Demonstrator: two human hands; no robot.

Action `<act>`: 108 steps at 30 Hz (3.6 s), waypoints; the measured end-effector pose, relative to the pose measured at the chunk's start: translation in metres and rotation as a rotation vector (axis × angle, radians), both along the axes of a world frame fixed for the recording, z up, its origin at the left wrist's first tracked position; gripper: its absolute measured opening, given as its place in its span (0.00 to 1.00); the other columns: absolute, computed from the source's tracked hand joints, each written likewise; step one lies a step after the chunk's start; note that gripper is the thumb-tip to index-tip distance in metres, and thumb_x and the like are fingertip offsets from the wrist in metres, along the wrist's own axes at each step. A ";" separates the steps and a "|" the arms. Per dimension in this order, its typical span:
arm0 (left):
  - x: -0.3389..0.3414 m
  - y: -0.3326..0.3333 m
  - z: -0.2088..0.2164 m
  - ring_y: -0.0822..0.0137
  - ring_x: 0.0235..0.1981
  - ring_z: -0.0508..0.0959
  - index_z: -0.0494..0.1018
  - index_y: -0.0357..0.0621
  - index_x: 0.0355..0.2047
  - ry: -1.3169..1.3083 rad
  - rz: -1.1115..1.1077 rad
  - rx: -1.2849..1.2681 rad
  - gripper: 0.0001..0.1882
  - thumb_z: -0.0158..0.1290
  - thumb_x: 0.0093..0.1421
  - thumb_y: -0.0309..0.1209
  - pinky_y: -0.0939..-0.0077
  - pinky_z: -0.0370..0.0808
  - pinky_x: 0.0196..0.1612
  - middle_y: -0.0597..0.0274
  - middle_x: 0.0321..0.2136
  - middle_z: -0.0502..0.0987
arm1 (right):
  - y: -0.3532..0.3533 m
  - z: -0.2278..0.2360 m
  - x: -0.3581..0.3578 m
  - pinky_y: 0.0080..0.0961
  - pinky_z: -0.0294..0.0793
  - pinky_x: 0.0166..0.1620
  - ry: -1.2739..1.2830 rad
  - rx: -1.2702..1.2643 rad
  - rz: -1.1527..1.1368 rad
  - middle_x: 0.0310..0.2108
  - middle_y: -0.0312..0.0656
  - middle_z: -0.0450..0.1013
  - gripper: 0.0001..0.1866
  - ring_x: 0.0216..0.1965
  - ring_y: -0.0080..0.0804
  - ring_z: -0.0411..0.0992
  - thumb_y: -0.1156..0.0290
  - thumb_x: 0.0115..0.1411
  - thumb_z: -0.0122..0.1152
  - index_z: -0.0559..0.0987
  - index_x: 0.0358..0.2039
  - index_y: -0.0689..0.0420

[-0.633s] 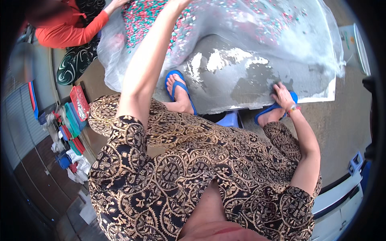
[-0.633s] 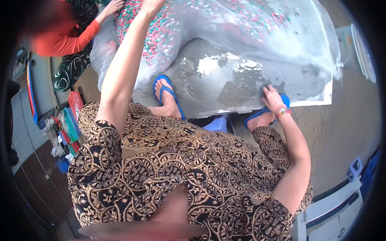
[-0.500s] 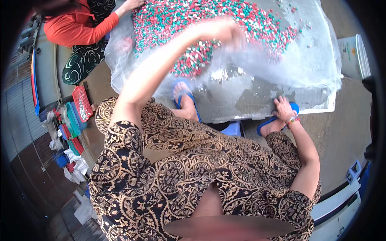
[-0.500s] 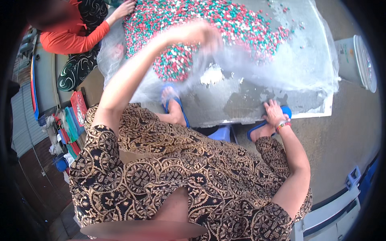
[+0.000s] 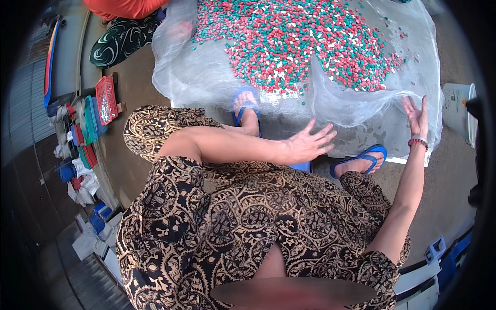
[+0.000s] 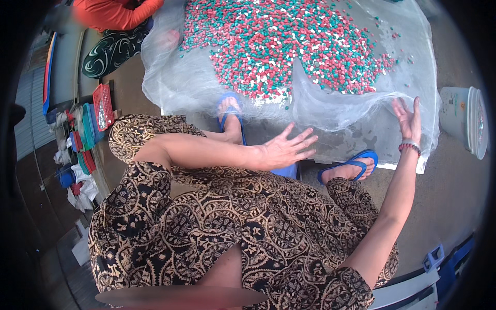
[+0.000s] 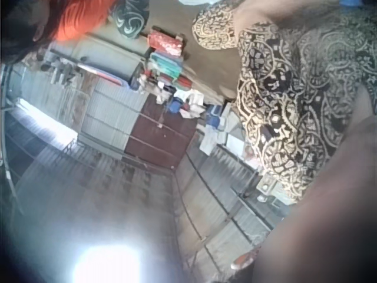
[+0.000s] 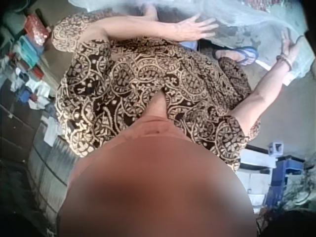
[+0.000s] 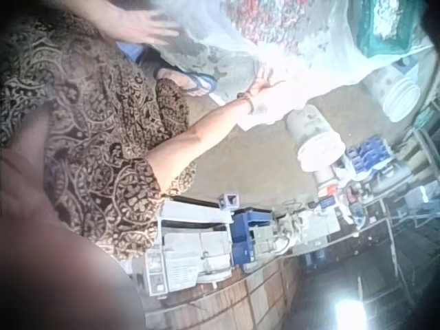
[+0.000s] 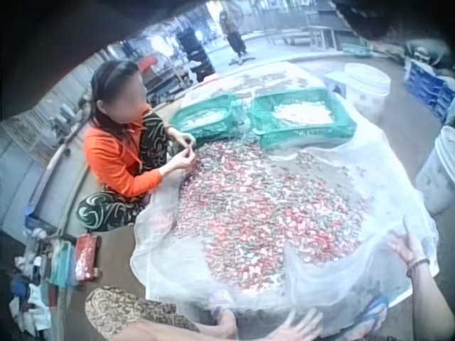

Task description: The person sits at a table and sorts small red and green bottle caps from a large pile on a plastic sheet. They pick up caps by hand and place them into separate piles or containers. Other workers are visible in the background performing similar sorting tasks.

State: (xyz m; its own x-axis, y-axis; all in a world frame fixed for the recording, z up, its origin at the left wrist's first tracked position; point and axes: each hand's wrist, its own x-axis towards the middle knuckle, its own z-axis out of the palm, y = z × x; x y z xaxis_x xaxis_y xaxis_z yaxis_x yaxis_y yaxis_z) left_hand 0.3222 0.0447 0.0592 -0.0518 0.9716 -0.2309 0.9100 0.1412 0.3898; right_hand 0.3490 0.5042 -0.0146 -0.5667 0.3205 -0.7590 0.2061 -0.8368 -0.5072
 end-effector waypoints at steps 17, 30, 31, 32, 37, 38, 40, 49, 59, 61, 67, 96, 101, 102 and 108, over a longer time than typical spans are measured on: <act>-0.336 -0.093 -0.040 0.52 0.41 0.76 0.76 0.44 0.39 0.513 0.746 0.109 0.18 0.42 0.49 0.23 0.63 0.72 0.45 0.49 0.42 0.75 | 0.050 0.174 0.018 0.22 0.75 0.26 -0.599 0.966 1.043 0.42 0.47 0.73 0.38 0.32 0.29 0.76 0.66 0.51 0.61 0.54 0.61 0.51; -0.284 -0.095 0.037 0.53 0.47 0.73 0.72 0.40 0.47 -0.172 0.108 -1.011 0.37 0.58 0.46 0.58 0.62 0.70 0.48 0.49 0.45 0.74 | -0.154 -0.067 0.113 0.44 0.60 0.54 -0.140 1.481 2.165 0.54 0.53 0.63 0.25 0.53 0.52 0.61 0.73 0.55 0.47 0.64 0.55 0.49; -0.296 -0.101 0.052 0.52 0.47 0.73 0.72 0.40 0.47 -0.118 0.258 -0.832 0.36 0.59 0.46 0.56 0.62 0.70 0.48 0.49 0.42 0.75 | -0.150 -0.075 0.109 0.41 0.62 0.54 0.035 1.802 2.082 0.51 0.53 0.65 0.24 0.51 0.53 0.63 0.75 0.55 0.45 0.65 0.54 0.51; -0.306 -0.107 0.066 0.52 0.46 0.73 0.72 0.40 0.46 -0.105 0.392 -0.589 0.35 0.59 0.46 0.55 0.62 0.69 0.48 0.49 0.38 0.77 | -0.142 -0.080 0.108 0.42 0.63 0.52 0.076 1.723 2.041 0.50 0.54 0.66 0.24 0.49 0.54 0.64 0.76 0.54 0.44 0.67 0.53 0.52; -0.324 -0.124 0.070 0.57 0.45 0.69 0.69 0.44 0.42 0.259 0.045 -0.014 0.21 0.58 0.49 0.36 0.62 0.64 0.50 0.58 0.39 0.70 | -0.134 -0.061 0.078 0.45 0.68 0.48 0.119 1.354 1.990 0.41 0.61 0.70 0.25 0.43 0.57 0.70 0.81 0.48 0.45 0.71 0.50 0.56; -0.320 -0.125 0.057 0.57 0.45 0.68 0.69 0.45 0.41 0.186 0.070 0.014 0.19 0.58 0.49 0.35 0.61 0.64 0.50 0.59 0.40 0.69 | -0.138 -0.046 0.071 0.44 0.68 0.49 -0.042 1.235 2.110 0.43 0.61 0.70 0.26 0.44 0.56 0.70 0.81 0.48 0.46 0.71 0.51 0.56; -0.327 -0.123 0.045 0.55 0.42 0.70 0.72 0.41 0.34 0.047 -0.095 -0.271 0.15 0.58 0.49 0.36 0.61 0.66 0.47 0.57 0.33 0.72 | -0.136 -0.011 0.044 0.37 0.70 0.41 -0.107 1.023 2.120 0.36 0.55 0.71 0.18 0.37 0.47 0.70 0.80 0.48 0.49 0.72 0.42 0.58; -0.323 -0.105 0.146 0.61 0.23 0.78 0.77 0.41 0.28 -0.102 0.303 0.345 0.10 0.57 0.50 0.34 0.72 0.74 0.27 0.54 0.22 0.78 | -0.192 0.129 -0.137 0.23 0.72 0.38 0.146 0.947 1.550 0.38 0.45 0.74 0.13 0.38 0.28 0.72 0.71 0.56 0.54 0.76 0.40 0.64; -0.260 -0.150 0.134 0.40 0.34 0.75 0.67 0.33 0.36 0.210 0.697 0.637 0.17 0.55 0.47 0.30 0.55 0.71 0.38 0.39 0.27 0.74 | -0.392 0.154 -0.251 0.14 0.75 0.39 0.646 0.244 1.062 0.37 0.51 0.75 0.14 0.34 0.29 0.75 0.79 0.60 0.51 0.69 0.47 0.70; -0.243 -0.192 0.100 0.45 0.42 0.72 0.65 0.35 0.42 0.189 0.933 0.771 0.23 0.56 0.49 0.33 0.57 0.69 0.42 0.40 0.37 0.72 | -0.397 0.147 -0.243 0.18 0.76 0.41 0.656 0.215 1.050 0.41 0.52 0.73 0.15 0.37 0.32 0.75 0.77 0.61 0.49 0.68 0.48 0.71; -0.024 -0.403 -0.058 0.53 0.62 0.55 0.53 0.35 0.60 -0.232 2.113 -0.378 0.39 0.54 0.53 0.42 0.64 0.50 0.64 0.44 0.60 0.55 | -0.361 0.119 -0.202 0.26 0.76 0.45 0.416 0.302 0.866 0.45 0.51 0.70 0.20 0.40 0.40 0.74 0.77 0.60 0.51 0.65 0.52 0.69; -0.127 -0.059 0.097 0.60 0.43 0.75 0.62 0.43 0.56 -0.488 1.084 0.619 0.22 0.45 0.63 0.34 0.68 0.70 0.44 0.52 0.45 0.73 | -0.297 0.131 -0.156 0.34 0.77 0.47 0.724 0.126 0.624 0.47 0.56 0.68 0.17 0.45 0.47 0.72 0.73 0.65 0.42 0.62 0.52 0.66; -0.150 -0.004 0.119 0.55 0.26 0.75 0.71 0.38 0.41 -0.210 0.815 0.648 0.13 0.49 0.60 0.34 0.64 0.70 0.30 0.50 0.25 0.74 | -0.277 0.135 -0.143 0.34 0.76 0.47 0.710 0.174 0.489 0.45 0.52 0.70 0.15 0.45 0.42 0.72 0.74 0.65 0.43 0.65 0.50 0.66; -0.152 0.000 0.120 0.55 0.24 0.75 0.71 0.38 0.39 -0.172 0.784 0.647 0.13 0.49 0.60 0.35 0.64 0.69 0.29 0.50 0.23 0.73 | -0.274 0.136 -0.140 0.34 0.76 0.47 0.726 0.175 0.466 0.45 0.52 0.70 0.15 0.45 0.42 0.72 0.74 0.65 0.43 0.65 0.50 0.66; -0.151 0.010 0.113 0.48 0.26 0.75 0.70 0.41 0.33 0.001 0.777 0.450 0.09 0.45 0.61 0.33 0.56 0.69 0.27 0.49 0.22 0.73 | -0.276 0.143 -0.133 0.33 0.74 0.49 0.751 0.270 0.415 0.46 0.51 0.70 0.18 0.45 0.36 0.72 0.70 0.66 0.42 0.64 0.52 0.67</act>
